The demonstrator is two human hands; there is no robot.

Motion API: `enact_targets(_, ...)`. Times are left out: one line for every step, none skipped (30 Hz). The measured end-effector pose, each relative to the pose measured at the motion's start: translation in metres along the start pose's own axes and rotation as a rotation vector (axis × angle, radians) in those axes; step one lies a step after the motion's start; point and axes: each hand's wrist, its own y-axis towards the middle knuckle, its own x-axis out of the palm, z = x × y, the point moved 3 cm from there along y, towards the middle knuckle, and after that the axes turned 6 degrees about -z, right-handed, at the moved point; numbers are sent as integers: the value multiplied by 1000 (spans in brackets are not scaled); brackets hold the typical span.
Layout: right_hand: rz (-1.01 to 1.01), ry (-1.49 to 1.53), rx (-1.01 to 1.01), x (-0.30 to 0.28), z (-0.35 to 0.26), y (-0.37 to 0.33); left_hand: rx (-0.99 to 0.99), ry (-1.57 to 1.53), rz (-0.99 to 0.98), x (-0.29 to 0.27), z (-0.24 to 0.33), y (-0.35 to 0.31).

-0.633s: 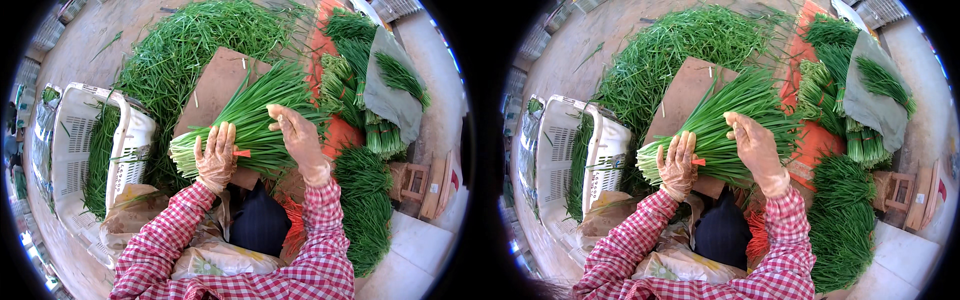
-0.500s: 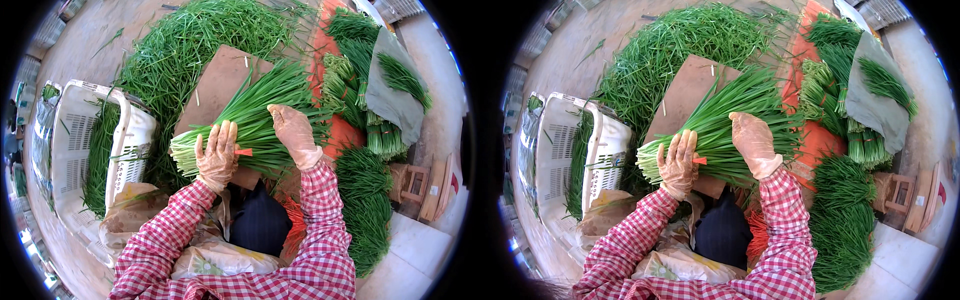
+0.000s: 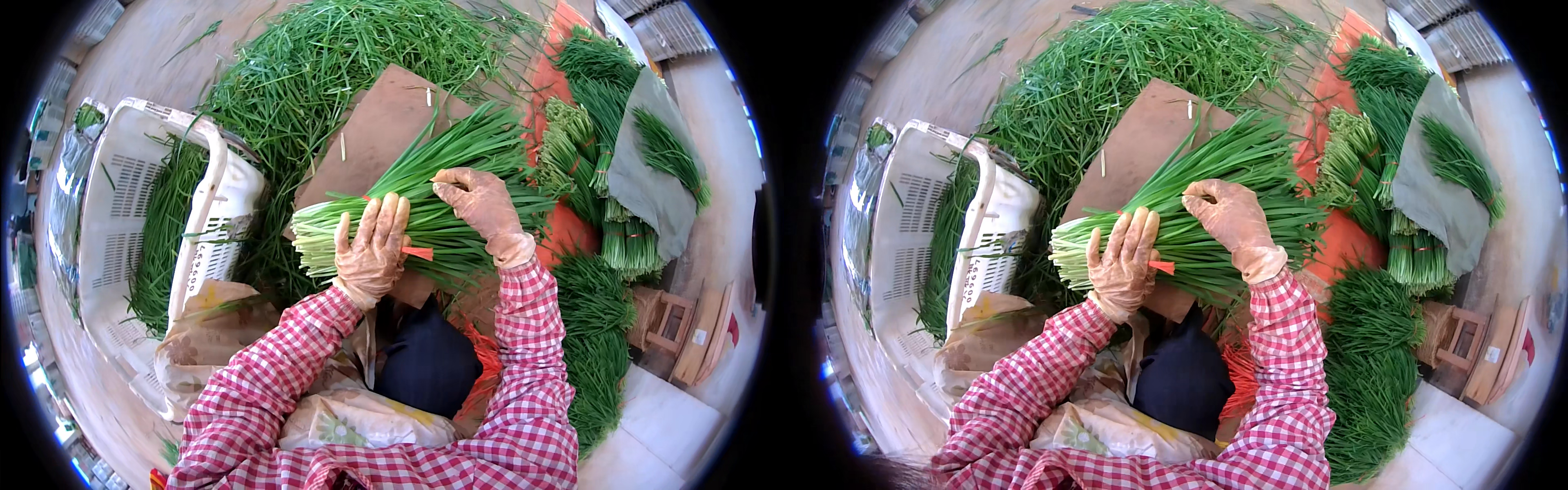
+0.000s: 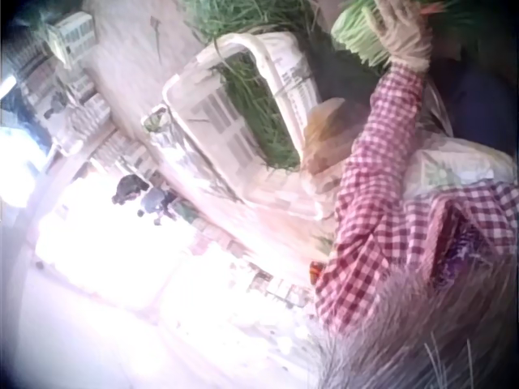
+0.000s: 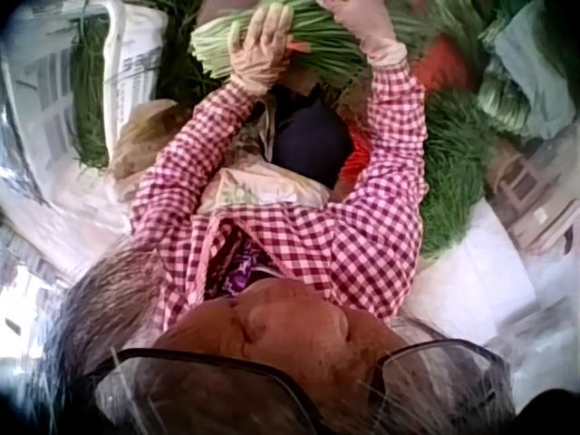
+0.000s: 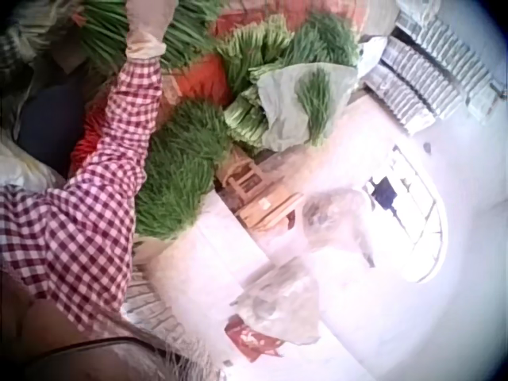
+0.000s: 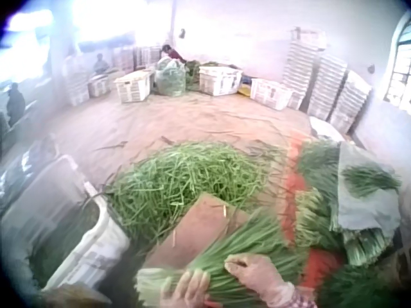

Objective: The person sorts and bundles green chives by hand, removing damaged leaves, aligning the stalks, and securing them with red ties before placing the bundles into a white crate.

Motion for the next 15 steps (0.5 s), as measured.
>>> enact_targets(61, -44, -40, 0, -3, -3, 8, -3, -3, 0, 1, 0)
enact_targets(118, -85, -84, 2, -8, -5, 0, 14, -17, -1, -1, -2)
enact_targets(173, -124, -128, 5, -13, -7, -13, 20, -22, -1, -2, -2)
enact_targets(262, -334, -323, 7, -21, -11, -4, 34, -7, -1, -2, -1)
enact_targets(240, -330, -335, 10, -24, -15, -4, 52, 5, -1, -2, -1)
enact_targets(336, -511, -380, 10, -33, -22, 2, 63, 12, -1, 0, 0)
enact_targets(434, -689, -428, 11, -43, -27, 25, 54, 22, -3, 0, -1)
enact_targets(474, -710, -463, 10, -48, -29, 63, 44, 9, -2, 1, -3)
enact_targets(460, -708, -476, 12, -50, -25, 101, 34, -3, -3, 1, -6)
enact_targets(456, -612, -556, 13, -54, -18, 119, 71, -6, 0, 1, -10)
enact_targets(452, -514, -630, 14, -58, -11, 133, 83, -7, 1, 0, -13)
enact_targets(318, -474, -710, 16, -72, 0, 150, 96, -7, 4, 1, -16)
enact_targets(310, -474, -714, 22, -84, 5, 169, 108, -8, 7, 3, -17)
enact_targets(33, -25, -395, 34, -89, 14, 160, 53, 50, 2, 3, -14)
enact_targets(-240, 419, -62, 51, -89, 20, 158, 55, 51, 3, 0, -16)
